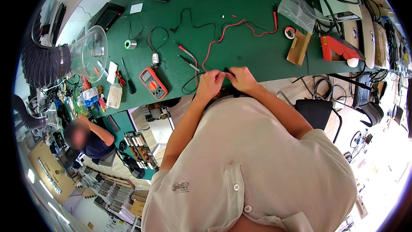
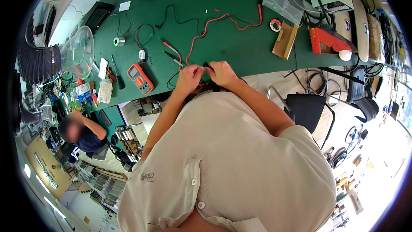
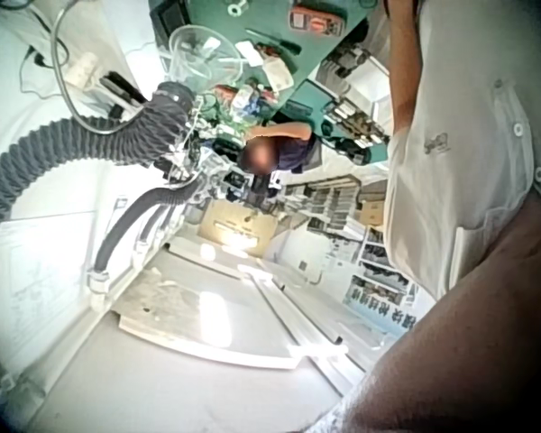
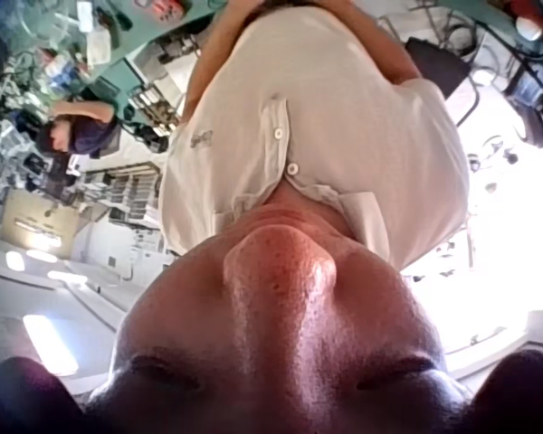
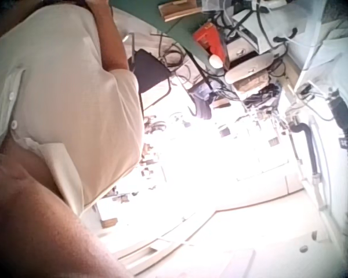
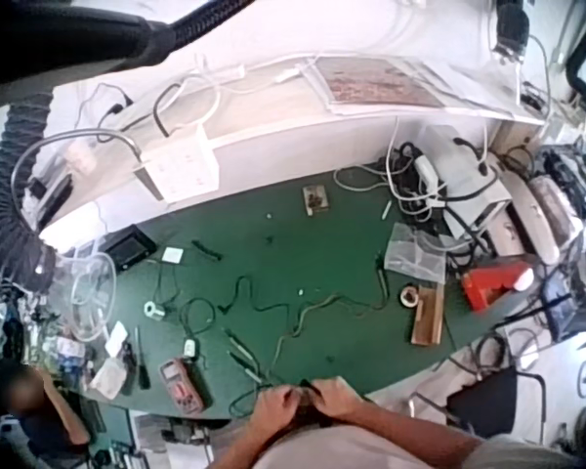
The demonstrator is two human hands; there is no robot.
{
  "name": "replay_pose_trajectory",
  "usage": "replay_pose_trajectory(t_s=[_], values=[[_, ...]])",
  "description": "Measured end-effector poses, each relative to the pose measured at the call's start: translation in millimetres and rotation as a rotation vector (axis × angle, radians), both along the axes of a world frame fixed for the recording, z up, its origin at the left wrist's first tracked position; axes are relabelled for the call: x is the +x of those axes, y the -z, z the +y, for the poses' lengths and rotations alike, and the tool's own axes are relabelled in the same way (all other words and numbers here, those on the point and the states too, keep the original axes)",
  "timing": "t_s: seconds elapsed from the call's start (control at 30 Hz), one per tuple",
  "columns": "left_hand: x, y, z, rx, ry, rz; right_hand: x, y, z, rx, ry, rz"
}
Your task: The person uses a multimeter to measure points on a red wire harness, moves the harness across the workbench, and connects the leads to a power supply.
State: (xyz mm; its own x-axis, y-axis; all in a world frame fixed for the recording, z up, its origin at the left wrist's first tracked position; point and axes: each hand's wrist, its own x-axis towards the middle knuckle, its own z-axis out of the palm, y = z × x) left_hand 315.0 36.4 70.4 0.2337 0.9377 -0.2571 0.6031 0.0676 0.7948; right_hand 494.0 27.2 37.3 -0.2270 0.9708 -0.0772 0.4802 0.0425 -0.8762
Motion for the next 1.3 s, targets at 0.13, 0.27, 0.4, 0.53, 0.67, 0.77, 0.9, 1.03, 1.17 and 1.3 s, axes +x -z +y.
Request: replay_pose_trajectory(t_s=[0.13, 0.27, 0.4, 0.53, 0.67, 0.77, 0.9, 1.03, 1.17, 1.3], values=[[2.5, 3.4, 0.0, 0.02, 0.01, 0.031, -0.7, 3.0, -2.4, 0.027, 0.026, 0.001], [-2.3, 2.7, 0.5, 0.017, 0.026, 0.024, 5.6, -6.0, 3.7, 0.028, -0.061, 0.008], [-8.0, -15.1, -9.3, 0.053, 0.106, -0.076, 19.3, -33.3, 13.4, 0.124, -0.203, 0.164], [-2.1, -27.4, -15.4, 0.067, 0.197, -0.056, 16.8, -37.2, 1.9, -0.264, -0.249, 0.194], [-3.8, -23.8, -20.2, 0.085, 0.217, -0.013, 5.9, -32.9, -10.0, -0.3, -0.221, 0.201], [-3.7, -18.4, -21.4, 0.127, 0.177, -0.031, 2.1, -39.3, -7.8, -0.351, -0.194, 0.277], [0.2, -18.6, -20.9, 0.136, 0.14, -0.029, -0.5, -32.4, -12.1, -0.244, -0.149, 0.239], [4.7, -22.9, -19.5, 0.121, 0.071, -0.054, -5.2, -29.6, -14.8, -0.146, -0.054, 0.213], [8.3, -30.7, -17.9, 0.088, 0.041, -0.091, -6.1, -33.8, -15.5, -0.078, 0.0, 0.219], [11.1, -32.6, -16.3, 0.101, 0.023, -0.096, -6.8, -40.4, -15.3, -0.039, 0.046, 0.213]])
